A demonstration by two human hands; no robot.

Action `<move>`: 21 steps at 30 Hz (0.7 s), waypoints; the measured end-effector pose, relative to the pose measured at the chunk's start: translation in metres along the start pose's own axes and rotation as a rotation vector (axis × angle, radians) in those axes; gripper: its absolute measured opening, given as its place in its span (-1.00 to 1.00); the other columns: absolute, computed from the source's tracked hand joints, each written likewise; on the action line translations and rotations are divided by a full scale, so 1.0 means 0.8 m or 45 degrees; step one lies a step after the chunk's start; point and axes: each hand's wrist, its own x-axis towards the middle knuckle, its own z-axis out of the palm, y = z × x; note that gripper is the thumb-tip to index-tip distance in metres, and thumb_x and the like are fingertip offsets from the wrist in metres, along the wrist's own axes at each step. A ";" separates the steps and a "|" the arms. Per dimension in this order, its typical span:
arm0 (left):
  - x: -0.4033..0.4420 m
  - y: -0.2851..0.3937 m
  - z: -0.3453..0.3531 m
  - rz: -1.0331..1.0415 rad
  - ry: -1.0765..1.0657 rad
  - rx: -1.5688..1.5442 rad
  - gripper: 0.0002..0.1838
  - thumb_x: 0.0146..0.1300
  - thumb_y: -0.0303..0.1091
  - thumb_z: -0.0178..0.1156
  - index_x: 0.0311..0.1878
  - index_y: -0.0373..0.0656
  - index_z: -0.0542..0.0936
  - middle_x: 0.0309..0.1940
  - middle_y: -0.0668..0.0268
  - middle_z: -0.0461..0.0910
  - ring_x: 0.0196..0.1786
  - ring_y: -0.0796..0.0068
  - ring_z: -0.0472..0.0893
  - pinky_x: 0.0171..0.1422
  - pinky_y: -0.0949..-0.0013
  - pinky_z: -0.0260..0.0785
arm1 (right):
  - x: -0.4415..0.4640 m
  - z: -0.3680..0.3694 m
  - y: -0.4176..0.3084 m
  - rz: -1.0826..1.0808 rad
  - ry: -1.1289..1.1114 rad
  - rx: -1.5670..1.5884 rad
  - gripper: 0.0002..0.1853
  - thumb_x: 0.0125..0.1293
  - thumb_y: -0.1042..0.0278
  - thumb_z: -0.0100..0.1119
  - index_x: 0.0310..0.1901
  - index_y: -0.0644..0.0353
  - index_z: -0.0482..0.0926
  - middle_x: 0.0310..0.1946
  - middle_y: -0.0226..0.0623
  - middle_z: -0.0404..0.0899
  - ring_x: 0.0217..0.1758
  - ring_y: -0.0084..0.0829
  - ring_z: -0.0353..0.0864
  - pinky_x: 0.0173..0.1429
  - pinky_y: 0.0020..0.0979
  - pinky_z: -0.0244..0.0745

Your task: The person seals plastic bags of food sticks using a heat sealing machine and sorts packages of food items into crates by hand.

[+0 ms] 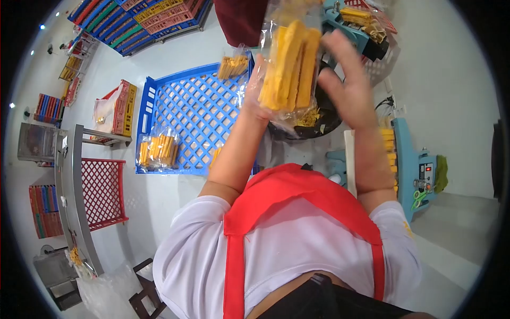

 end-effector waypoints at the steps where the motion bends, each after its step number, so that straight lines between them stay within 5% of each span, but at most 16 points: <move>1: -0.004 -0.003 -0.001 -0.008 0.012 -0.007 -0.35 0.24 0.13 -0.35 0.24 -0.15 0.10 0.20 0.16 0.17 0.20 0.19 0.23 0.25 0.14 0.08 | 0.016 -0.010 0.008 0.028 0.071 0.070 -0.48 0.09 0.30 0.12 0.10 0.27 0.28 0.16 -0.12 0.18 0.26 -0.34 0.10 0.28 -0.35 -0.05; 6: -0.018 -0.016 0.002 -0.409 -0.191 -0.685 -0.47 0.28 -0.16 -0.26 0.28 -0.11 -0.05 0.25 -0.04 -0.06 0.20 -0.07 0.17 0.17 -0.01 0.18 | 0.056 -0.054 0.076 0.393 0.014 0.516 -0.65 0.14 0.35 0.09 -0.04 0.30 0.40 -0.15 -0.27 0.46 -0.05 -0.46 0.43 0.09 -0.45 0.23; 8: -0.022 -0.004 -0.007 -0.454 -0.101 -0.508 -0.33 0.20 0.14 -0.34 0.27 -0.09 0.02 0.24 0.04 0.02 0.23 -0.07 0.12 0.15 -0.15 0.09 | 0.054 -0.065 0.085 0.512 -0.366 0.550 -0.81 0.14 0.41 0.09 -0.24 0.30 0.46 -0.47 -0.39 0.49 -0.38 -0.57 0.48 -0.17 -0.55 0.38; 9: -0.024 0.004 -0.019 -0.511 -0.145 -0.398 -0.25 0.15 0.28 -0.38 0.26 -0.08 0.04 0.24 0.05 0.04 0.24 -0.10 0.10 0.14 -0.22 0.05 | 0.047 -0.060 0.086 0.512 -0.375 0.555 -0.81 0.14 0.41 0.09 -0.24 0.30 0.46 -0.47 -0.39 0.49 -0.38 -0.57 0.48 -0.17 -0.55 0.38; 11: -0.034 0.016 -0.022 -0.298 -0.071 -0.349 -0.21 0.12 0.32 -0.39 0.27 -0.07 0.03 0.24 0.04 0.02 0.24 -0.12 0.08 0.15 -0.24 0.01 | 0.022 -0.044 0.083 0.633 0.131 0.761 -0.82 0.08 0.36 0.15 -0.36 0.29 0.48 -0.63 -0.44 0.44 -0.58 -0.62 0.43 -0.39 -0.61 0.36; 16: -0.038 0.032 -0.032 0.210 -0.079 -0.246 -0.01 -0.11 0.52 -0.34 0.28 -0.03 0.01 0.27 0.12 -0.02 0.31 0.01 -0.06 0.26 -0.19 -0.21 | -0.010 -0.004 0.040 0.670 0.362 1.078 -0.89 0.12 0.41 0.10 -0.38 0.28 0.46 -0.62 -0.39 0.45 -0.58 -0.55 0.46 -0.42 -0.55 0.41; 20: -0.031 0.033 -0.024 0.434 -0.146 -0.428 -0.11 -0.12 0.24 0.13 0.23 -0.07 0.13 0.24 0.22 0.09 0.27 0.20 0.08 0.34 0.04 -0.19 | -0.017 0.013 0.013 0.746 0.350 1.398 -0.92 0.16 0.46 0.03 -0.35 0.29 0.44 -0.58 -0.29 0.51 -0.53 -0.45 0.53 -0.38 -0.48 0.47; 21: -0.029 0.033 -0.027 0.441 -0.148 -0.428 -0.11 -0.12 0.24 0.13 0.23 -0.07 0.13 0.24 0.22 0.09 0.27 0.20 0.08 0.34 0.04 -0.19 | -0.020 0.012 0.012 0.704 0.173 1.521 -0.83 0.17 0.47 0.00 -0.21 0.34 0.42 -0.42 -0.18 0.54 -0.33 -0.39 0.57 -0.22 -0.45 0.47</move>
